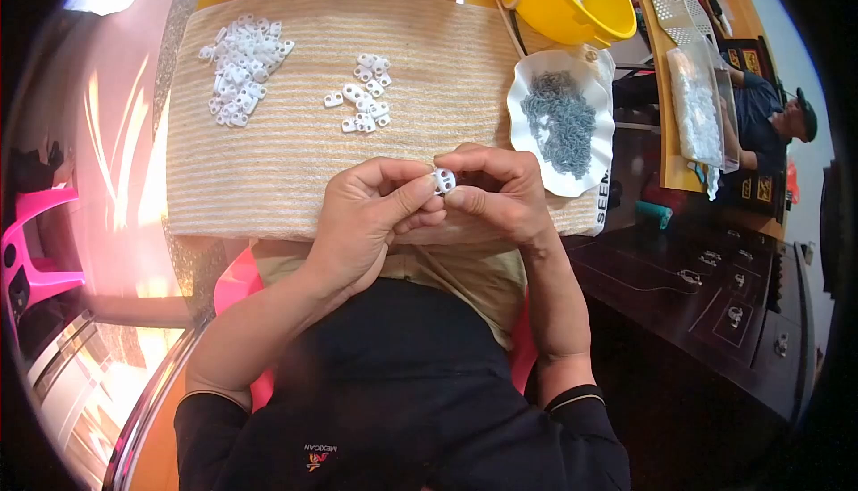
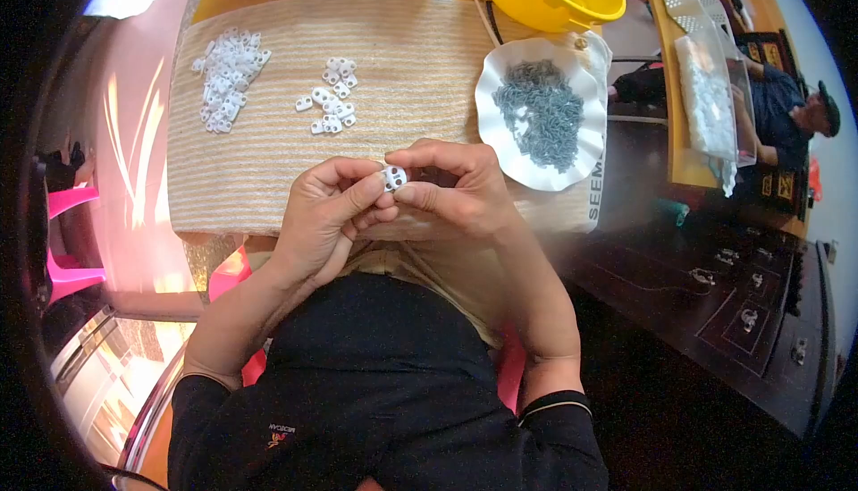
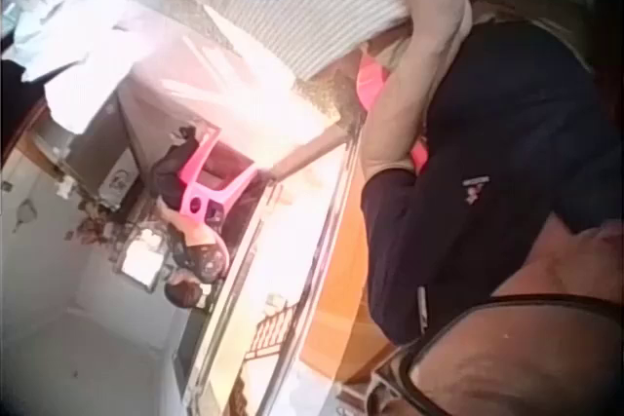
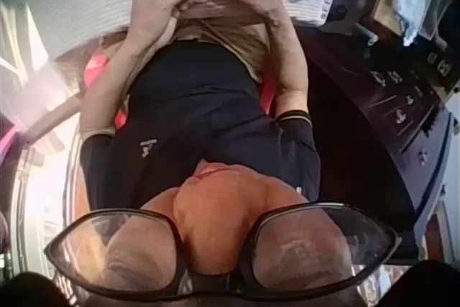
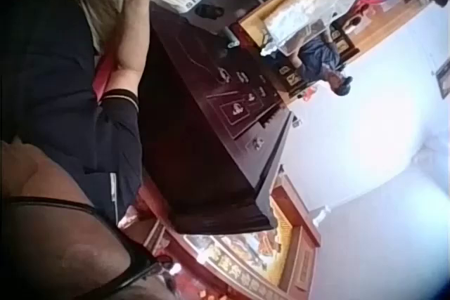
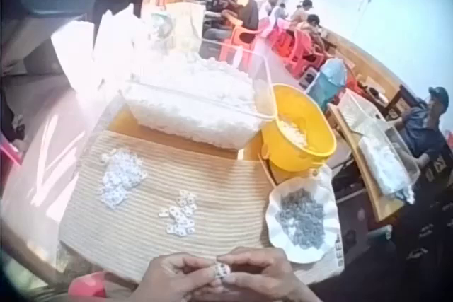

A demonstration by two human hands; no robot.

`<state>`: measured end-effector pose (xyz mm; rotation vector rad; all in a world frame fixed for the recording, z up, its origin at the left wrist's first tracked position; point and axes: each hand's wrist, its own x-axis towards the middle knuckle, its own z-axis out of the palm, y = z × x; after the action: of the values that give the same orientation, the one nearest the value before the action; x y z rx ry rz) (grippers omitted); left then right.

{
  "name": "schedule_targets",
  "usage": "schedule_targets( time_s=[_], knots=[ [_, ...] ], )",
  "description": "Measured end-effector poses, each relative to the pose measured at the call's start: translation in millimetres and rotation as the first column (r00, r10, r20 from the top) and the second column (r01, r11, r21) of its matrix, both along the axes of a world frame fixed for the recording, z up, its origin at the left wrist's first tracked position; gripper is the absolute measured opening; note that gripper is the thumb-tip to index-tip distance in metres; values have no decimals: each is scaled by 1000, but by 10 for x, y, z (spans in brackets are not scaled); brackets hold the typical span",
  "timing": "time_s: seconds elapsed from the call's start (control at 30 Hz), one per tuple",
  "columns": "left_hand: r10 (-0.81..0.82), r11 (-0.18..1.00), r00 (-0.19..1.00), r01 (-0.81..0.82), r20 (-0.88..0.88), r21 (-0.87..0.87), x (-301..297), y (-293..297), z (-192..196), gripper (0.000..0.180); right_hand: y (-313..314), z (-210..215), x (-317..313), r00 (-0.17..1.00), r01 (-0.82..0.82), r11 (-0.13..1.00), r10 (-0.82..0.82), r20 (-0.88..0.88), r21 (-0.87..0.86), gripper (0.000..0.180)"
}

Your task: Assembling small white plastic components by inserting metal rings into them.

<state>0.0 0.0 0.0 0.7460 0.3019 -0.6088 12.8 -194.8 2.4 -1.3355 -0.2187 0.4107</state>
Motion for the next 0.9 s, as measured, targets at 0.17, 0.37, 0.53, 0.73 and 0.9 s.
schedule_targets(
  time_s=[0.17,0.37,0.53,0.73,0.9],
  knots=[
    [2,1000,1000,-2,9,5,-8,0,-5,13,-7,19,-13,1000,-1,999,2,23,-35,31],
    [24,1000,1000,-24,12,-3,-9,-7,17,14,8,54,-19,996,32,993,-23,83,-115,31],
    [17,1000,1000,-17,26,12,-9,4,16,14,16,53,-20,996,32,992,-21,86,-120,30],
    [17,1000,999,-18,37,8,-17,4,-2,13,6,20,-16,993,22,992,-8,114,-123,30],
    [2,998,999,1,40,-64,-11,4,-13,13,24,44,-32,996,29,997,-23,83,-73,29]
  ],
)
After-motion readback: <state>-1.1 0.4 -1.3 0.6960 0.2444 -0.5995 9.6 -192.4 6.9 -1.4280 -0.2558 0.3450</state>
